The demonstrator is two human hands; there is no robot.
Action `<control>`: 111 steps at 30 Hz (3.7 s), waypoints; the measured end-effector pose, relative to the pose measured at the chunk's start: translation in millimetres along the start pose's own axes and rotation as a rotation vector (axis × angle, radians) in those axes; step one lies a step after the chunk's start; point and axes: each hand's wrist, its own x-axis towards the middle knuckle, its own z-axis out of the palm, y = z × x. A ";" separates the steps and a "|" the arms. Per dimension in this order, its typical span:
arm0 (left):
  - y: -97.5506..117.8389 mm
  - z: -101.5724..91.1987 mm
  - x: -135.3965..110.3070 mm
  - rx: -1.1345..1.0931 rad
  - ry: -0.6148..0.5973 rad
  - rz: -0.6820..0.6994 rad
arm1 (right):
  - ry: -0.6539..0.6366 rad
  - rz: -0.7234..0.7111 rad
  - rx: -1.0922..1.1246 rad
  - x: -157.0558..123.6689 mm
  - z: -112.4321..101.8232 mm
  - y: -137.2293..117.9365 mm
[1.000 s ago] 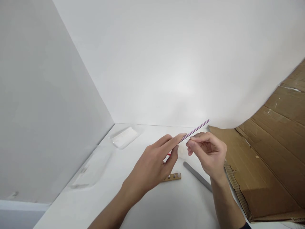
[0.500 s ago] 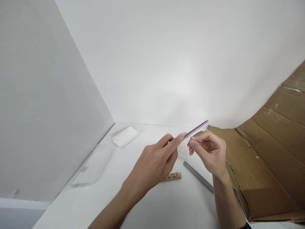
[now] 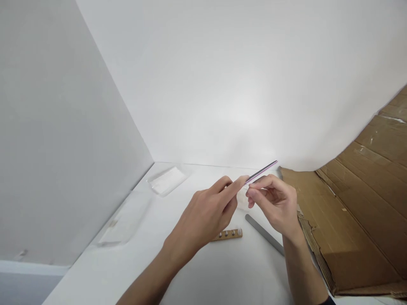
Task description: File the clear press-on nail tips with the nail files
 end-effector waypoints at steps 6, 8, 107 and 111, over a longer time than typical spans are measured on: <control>-0.6 2.0 0.1 -0.003 0.002 -0.023 | 0.009 -0.012 -0.039 -1.2 2.4 1.4; -1.2 3.9 0.1 -0.001 0.007 -0.024 | 0.040 -0.038 -0.062 -1.4 4.1 2.2; 10.7 53.9 -85.8 -0.863 -0.100 -0.496 | -0.016 0.429 -0.825 -162.4 -64.4 97.8; 8.8 36.1 -32.7 -0.894 0.038 -0.423 | -0.026 0.396 -0.861 -163.8 -72.9 98.6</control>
